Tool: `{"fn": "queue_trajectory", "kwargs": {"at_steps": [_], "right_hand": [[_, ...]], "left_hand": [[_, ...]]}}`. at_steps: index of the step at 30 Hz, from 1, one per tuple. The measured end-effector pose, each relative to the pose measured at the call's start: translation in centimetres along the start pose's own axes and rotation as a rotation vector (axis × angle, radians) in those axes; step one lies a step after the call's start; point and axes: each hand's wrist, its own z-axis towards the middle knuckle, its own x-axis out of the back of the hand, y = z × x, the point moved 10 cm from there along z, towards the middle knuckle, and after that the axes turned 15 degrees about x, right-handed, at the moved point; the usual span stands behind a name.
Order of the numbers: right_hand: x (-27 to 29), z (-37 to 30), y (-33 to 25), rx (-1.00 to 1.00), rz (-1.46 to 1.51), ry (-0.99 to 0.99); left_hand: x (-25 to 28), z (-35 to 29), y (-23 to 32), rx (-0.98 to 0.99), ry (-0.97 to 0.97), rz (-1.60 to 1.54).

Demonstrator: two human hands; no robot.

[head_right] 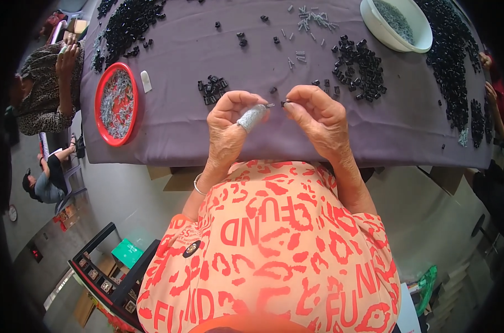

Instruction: The person assembles plastic components by inserting small springs into plastic parts by hand.

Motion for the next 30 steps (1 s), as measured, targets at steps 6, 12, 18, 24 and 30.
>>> {"fn": "queue_trajectory", "kwargs": {"at_steps": [6, 12, 18, 24, 30], "right_hand": [[-0.6, 0.2, -1.2, 0.189, -0.325, -0.125], [-1.7, 0.3, -2.1, 0.246, -0.47, -0.145], [-1.9, 0.3, -1.7, 0.257, -0.443, -0.135], [-2.5, -0.1, -0.8, 0.24, -0.468, -0.137], [-2.0, -0.2, -0.4, 0.243, -0.474, -0.09]], "left_hand": [[-0.4, -0.3, 0.2, -0.042, 0.005, 0.054], [-0.2, -0.5, 0.3, -0.042, 0.039, 0.116], [0.2, -0.9, 0.2, -0.033, 0.095, 0.13], [0.8, -0.9, -0.8, -0.007, 0.139, 0.085], [0.3, -0.7, -0.9, 0.01, 0.141, 0.101]]}}
